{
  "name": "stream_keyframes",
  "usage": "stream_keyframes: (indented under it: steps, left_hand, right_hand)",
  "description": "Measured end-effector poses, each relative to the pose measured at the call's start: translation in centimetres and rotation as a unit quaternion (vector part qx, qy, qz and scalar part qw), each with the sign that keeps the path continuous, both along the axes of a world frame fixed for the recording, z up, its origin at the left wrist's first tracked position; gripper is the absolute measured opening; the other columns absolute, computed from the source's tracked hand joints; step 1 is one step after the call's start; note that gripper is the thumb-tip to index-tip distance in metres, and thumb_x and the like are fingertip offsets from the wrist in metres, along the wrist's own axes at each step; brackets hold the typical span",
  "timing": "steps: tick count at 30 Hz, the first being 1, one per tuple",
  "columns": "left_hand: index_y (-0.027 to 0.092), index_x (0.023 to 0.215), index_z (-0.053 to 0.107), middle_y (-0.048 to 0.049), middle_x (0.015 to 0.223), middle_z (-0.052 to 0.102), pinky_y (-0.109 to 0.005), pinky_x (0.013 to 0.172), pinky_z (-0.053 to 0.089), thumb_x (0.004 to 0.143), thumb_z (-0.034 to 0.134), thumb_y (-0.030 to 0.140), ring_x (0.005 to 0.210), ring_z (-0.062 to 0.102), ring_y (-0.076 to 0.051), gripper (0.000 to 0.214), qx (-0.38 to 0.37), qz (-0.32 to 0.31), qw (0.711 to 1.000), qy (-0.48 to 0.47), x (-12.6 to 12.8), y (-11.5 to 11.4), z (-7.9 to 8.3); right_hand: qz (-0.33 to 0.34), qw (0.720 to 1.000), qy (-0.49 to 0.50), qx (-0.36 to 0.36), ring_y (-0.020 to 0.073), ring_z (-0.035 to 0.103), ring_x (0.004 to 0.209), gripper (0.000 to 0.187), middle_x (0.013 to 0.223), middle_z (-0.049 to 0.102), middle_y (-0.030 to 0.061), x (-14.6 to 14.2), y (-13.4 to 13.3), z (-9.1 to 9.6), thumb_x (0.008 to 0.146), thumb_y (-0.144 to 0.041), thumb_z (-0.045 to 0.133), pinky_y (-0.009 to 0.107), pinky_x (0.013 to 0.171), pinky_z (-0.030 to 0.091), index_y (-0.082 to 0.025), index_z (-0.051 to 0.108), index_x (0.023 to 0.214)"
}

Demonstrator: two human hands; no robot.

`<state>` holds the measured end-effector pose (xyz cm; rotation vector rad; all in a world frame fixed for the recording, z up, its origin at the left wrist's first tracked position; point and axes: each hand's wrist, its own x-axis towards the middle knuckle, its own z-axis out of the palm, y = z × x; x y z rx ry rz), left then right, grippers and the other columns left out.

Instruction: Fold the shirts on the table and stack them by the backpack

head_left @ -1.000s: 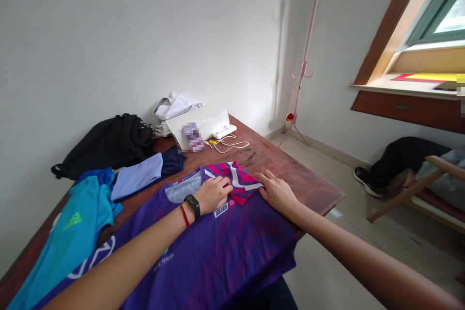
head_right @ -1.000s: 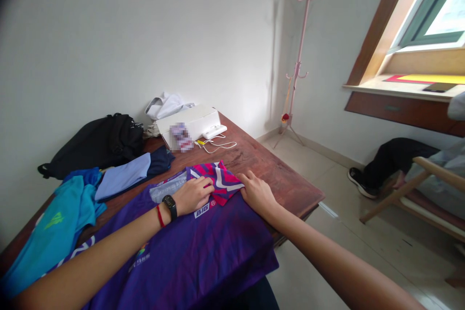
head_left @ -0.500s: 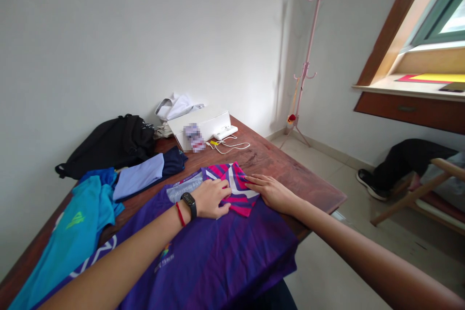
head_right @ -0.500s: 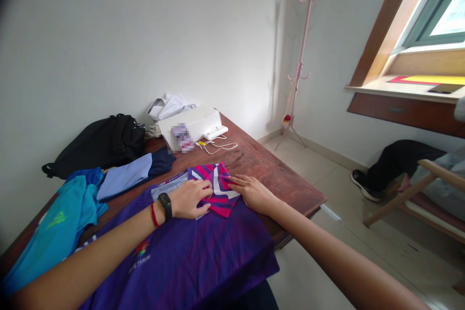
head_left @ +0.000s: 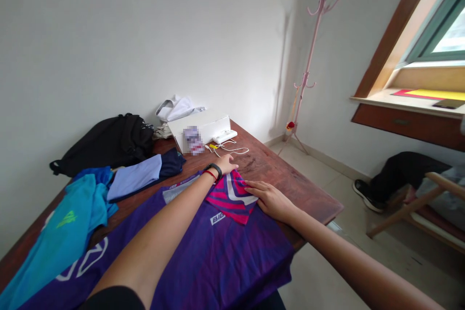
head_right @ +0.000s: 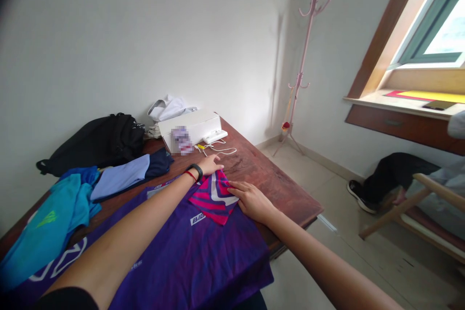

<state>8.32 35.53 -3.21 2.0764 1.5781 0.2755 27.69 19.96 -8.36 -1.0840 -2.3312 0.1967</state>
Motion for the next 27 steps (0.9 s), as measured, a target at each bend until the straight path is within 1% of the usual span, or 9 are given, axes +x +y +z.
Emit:
stream_keyframes:
  steps: [3, 6, 8, 10, 12, 17, 19, 23, 27]
  left_hand:
    - [0.013, 0.120, 0.062, -0.0067, 0.090, 0.071, -0.028, 0.065, 0.054, 0.087, 0.074, 0.032, 0.075, 0.068, -0.019, 0.040, -0.060, 0.003, 0.998, -0.031, 0.0, 0.9, -0.7]
    - [0.015, 0.121, 0.061, -0.0077, 0.108, 0.068, -0.035, 0.076, 0.058, 0.094, 0.066, 0.034, 0.088, 0.068, -0.019, 0.034, -0.095, 0.002, 0.994, -0.057, -0.4, 1.4, -1.1]
    - [0.016, 0.124, 0.060, -0.0092, 0.121, 0.063, -0.041, 0.084, 0.058, 0.097, 0.062, 0.035, 0.100, 0.066, -0.021, 0.034, -0.103, 0.002, 0.992, -0.072, -0.7, 1.6, -1.5]
    - [0.016, 0.126, 0.059, -0.0100, 0.125, 0.062, -0.044, 0.088, 0.057, 0.097, 0.062, 0.035, 0.105, 0.064, -0.023, 0.035, -0.098, -0.004, 0.991, -0.088, -0.8, 1.7, -1.9]
    - [0.016, 0.126, 0.059, -0.0100, 0.125, 0.062, -0.044, 0.088, 0.056, 0.097, 0.063, 0.035, 0.105, 0.064, -0.023, 0.035, -0.084, -0.015, 0.991, -0.106, -0.9, 1.7, -2.4]
    - [0.016, 0.124, 0.060, -0.0094, 0.123, 0.063, -0.043, 0.087, 0.057, 0.097, 0.062, 0.035, 0.103, 0.065, -0.022, 0.033, -0.036, -0.028, 0.990, -0.136, -1.0, 1.6, -3.6]
    - [0.014, 0.115, 0.064, -0.0078, 0.113, 0.066, -0.041, 0.086, 0.057, 0.095, 0.065, 0.032, 0.098, 0.066, -0.021, 0.027, -0.021, -0.029, 0.988, -0.147, -1.1, 1.6, -3.8]
    - [0.014, 0.095, 0.069, -0.0025, 0.083, 0.068, -0.037, 0.089, 0.055, 0.083, 0.074, 0.019, 0.085, 0.066, -0.018, 0.014, -0.001, -0.034, 0.982, -0.187, -1.2, 1.5, -3.9]
    - [0.014, 0.097, 0.068, -0.0048, 0.087, 0.071, -0.035, 0.087, 0.055, 0.078, 0.076, 0.012, 0.085, 0.068, -0.017, 0.021, -0.018, -0.051, 0.967, -0.248, -1.2, 1.7, -3.6]
  right_hand:
    - [-0.004, 1.000, 0.002, 0.004, 0.0239, 0.056, 0.128, 0.062, 0.141, 0.059, 0.0090, 0.0, -0.1, 0.1, 0.079, -0.001, 0.045, 0.044, 0.112, 0.043, -0.022, 0.061, 0.134]
    - [-0.010, 1.000, 0.003, 0.004, 0.0234, 0.058, 0.117, 0.045, 0.128, 0.063, 0.0102, 0.0, -0.4, 0.4, 0.084, -0.004, 0.048, 0.041, 0.103, 0.048, -0.020, 0.064, 0.123]
    - [-0.030, 0.999, -0.001, 0.012, 0.0227, 0.059, 0.103, 0.029, 0.111, 0.064, 0.0093, 0.1, -0.6, 0.6, 0.087, -0.006, 0.050, 0.037, 0.092, 0.052, -0.020, 0.065, 0.107]
    - [-0.046, 0.999, -0.008, 0.023, 0.0213, 0.057, 0.091, 0.018, 0.098, 0.061, 0.0074, 0.2, -0.7, 0.7, 0.088, -0.008, 0.051, 0.035, 0.083, 0.052, -0.020, 0.063, 0.094]
    - [-0.039, 0.999, -0.009, 0.030, 0.0200, 0.055, 0.086, 0.017, 0.093, 0.058, 0.0061, 0.2, -0.9, 0.8, 0.087, -0.008, 0.051, 0.032, 0.080, 0.051, -0.021, 0.063, 0.090]
    - [0.014, 1.000, 0.002, 0.008, 0.0196, 0.055, 0.090, 0.027, 0.097, 0.058, 0.0059, 0.3, -1.1, 0.9, 0.083, -0.004, 0.050, 0.031, 0.082, 0.049, -0.021, 0.066, 0.097]
    - [0.023, 1.000, 0.005, -0.001, 0.0197, 0.056, 0.089, 0.028, 0.096, 0.058, 0.0058, 0.3, -1.2, 0.8, 0.082, -0.005, 0.050, 0.031, 0.081, 0.048, -0.021, 0.067, 0.097]
    - [0.024, 1.000, 0.004, -0.017, 0.0195, 0.058, 0.088, 0.029, 0.096, 0.060, 0.0058, 0.3, -1.2, 0.7, 0.080, -0.006, 0.050, 0.031, 0.081, 0.049, -0.021, 0.067, 0.099]
    - [0.027, 0.999, -0.003, -0.026, 0.0190, 0.059, 0.085, 0.028, 0.093, 0.061, 0.0052, 0.2, -1.2, 0.8, 0.079, -0.007, 0.050, 0.030, 0.079, 0.049, -0.021, 0.066, 0.097]
